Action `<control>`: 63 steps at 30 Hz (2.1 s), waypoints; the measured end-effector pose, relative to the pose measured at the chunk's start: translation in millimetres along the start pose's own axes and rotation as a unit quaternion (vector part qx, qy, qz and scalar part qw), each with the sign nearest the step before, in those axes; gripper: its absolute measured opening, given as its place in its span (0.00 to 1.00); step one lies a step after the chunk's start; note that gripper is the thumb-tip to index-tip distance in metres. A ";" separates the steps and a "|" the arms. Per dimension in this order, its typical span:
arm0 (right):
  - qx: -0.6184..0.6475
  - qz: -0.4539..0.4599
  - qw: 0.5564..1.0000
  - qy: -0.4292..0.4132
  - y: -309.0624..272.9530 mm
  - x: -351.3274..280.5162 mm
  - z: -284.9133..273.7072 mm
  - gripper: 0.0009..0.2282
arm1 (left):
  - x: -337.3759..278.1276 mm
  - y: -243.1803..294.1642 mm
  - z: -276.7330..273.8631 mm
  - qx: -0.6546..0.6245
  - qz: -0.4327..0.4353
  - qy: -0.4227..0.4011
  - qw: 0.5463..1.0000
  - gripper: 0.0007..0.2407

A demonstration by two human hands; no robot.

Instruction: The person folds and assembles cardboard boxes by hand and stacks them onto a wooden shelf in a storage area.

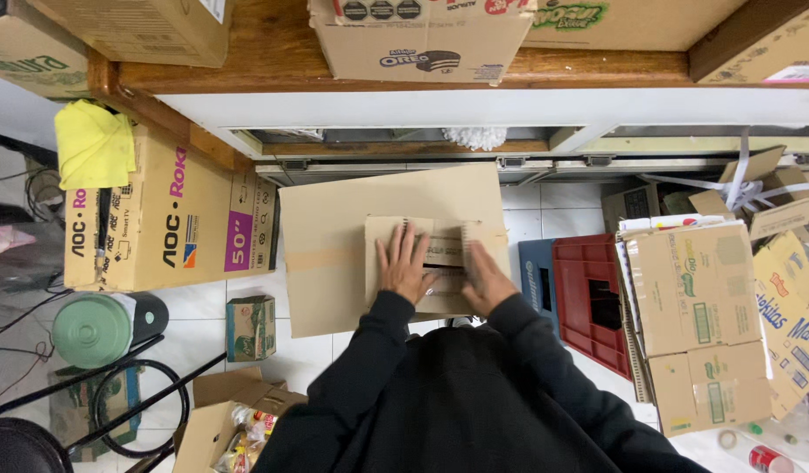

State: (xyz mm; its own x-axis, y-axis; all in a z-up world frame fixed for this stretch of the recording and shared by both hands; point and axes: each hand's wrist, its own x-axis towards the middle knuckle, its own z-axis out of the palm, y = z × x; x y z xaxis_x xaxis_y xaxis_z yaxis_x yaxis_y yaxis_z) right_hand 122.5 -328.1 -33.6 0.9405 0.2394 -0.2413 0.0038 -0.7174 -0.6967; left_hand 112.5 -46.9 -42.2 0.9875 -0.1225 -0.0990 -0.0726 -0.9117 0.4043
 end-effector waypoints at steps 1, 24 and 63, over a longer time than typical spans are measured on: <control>-0.014 -0.060 0.998 -0.007 6.1 2.1 9.5 0.52 | 12.5 -2.5 5.0 0.034 0.014 -0.013 0.999 0.44; -0.258 -0.179 0.949 0.034 -0.7 34.5 80.5 0.24 | 63.6 -13.0 -64.6 -0.074 0.025 -0.124 0.989 0.36; 0.275 0.393 0.877 -0.044 72.1 78.1 17.9 0.63 | 5.4 -129.8 -3.1 -0.407 -0.396 -0.168 0.806 0.43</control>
State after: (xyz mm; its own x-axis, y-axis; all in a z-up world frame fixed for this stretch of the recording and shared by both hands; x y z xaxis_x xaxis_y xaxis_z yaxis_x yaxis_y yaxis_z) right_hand 190.1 -349.5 -114.7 0.5492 -0.1201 -0.8270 -0.8204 -0.2662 -0.5061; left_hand 127.7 71.9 -92.5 0.5750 0.1480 -0.8047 0.8130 -0.2139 0.5416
